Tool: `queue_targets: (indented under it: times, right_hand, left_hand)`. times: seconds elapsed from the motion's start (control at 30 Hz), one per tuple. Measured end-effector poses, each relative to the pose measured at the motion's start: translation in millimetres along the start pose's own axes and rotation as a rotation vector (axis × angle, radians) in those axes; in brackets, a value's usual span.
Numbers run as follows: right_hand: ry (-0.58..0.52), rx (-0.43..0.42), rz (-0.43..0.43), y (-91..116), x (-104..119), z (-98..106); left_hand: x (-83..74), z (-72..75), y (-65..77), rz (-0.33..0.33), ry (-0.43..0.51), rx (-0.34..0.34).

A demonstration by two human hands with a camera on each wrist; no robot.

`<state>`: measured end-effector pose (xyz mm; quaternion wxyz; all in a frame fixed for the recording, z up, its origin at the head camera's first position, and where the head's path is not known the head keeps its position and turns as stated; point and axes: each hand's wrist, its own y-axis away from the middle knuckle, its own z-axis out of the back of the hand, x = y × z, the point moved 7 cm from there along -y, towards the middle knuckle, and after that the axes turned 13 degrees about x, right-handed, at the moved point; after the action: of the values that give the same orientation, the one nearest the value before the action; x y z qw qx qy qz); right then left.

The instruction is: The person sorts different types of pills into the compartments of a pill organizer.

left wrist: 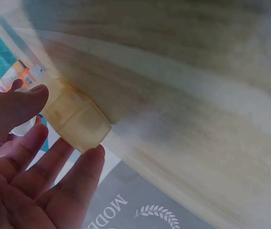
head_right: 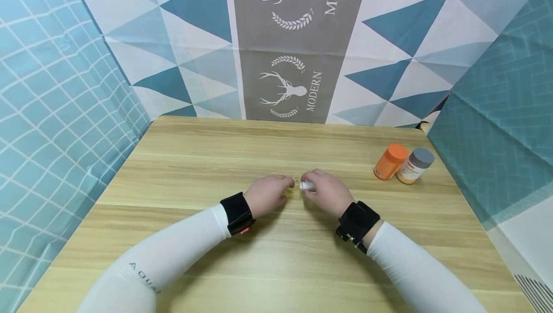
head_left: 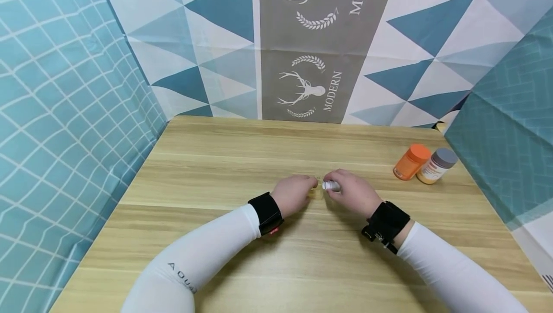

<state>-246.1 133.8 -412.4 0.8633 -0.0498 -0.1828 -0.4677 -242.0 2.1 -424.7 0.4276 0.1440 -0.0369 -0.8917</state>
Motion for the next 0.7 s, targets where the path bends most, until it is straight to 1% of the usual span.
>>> queue_targets:
  times: [0.17, 0.43, 0.7]
  right_hand:
    - [0.029, 0.020, 0.009, -2.7, -0.1, -5.4]
    - [0.103, 0.010, 0.048, -4.8, 3.9, -5.5]
    - [0.136, 0.005, 0.074, -6.1, 7.8, -5.9]
  left_hand:
    - [-3.0, 2.8, -2.2, -0.011, -0.005, -0.002]
    - [-3.6, 5.5, -3.0, -0.030, -0.045, -0.003]
    - [-0.3, 2.9, -5.4, -0.021, -0.053, -0.009]
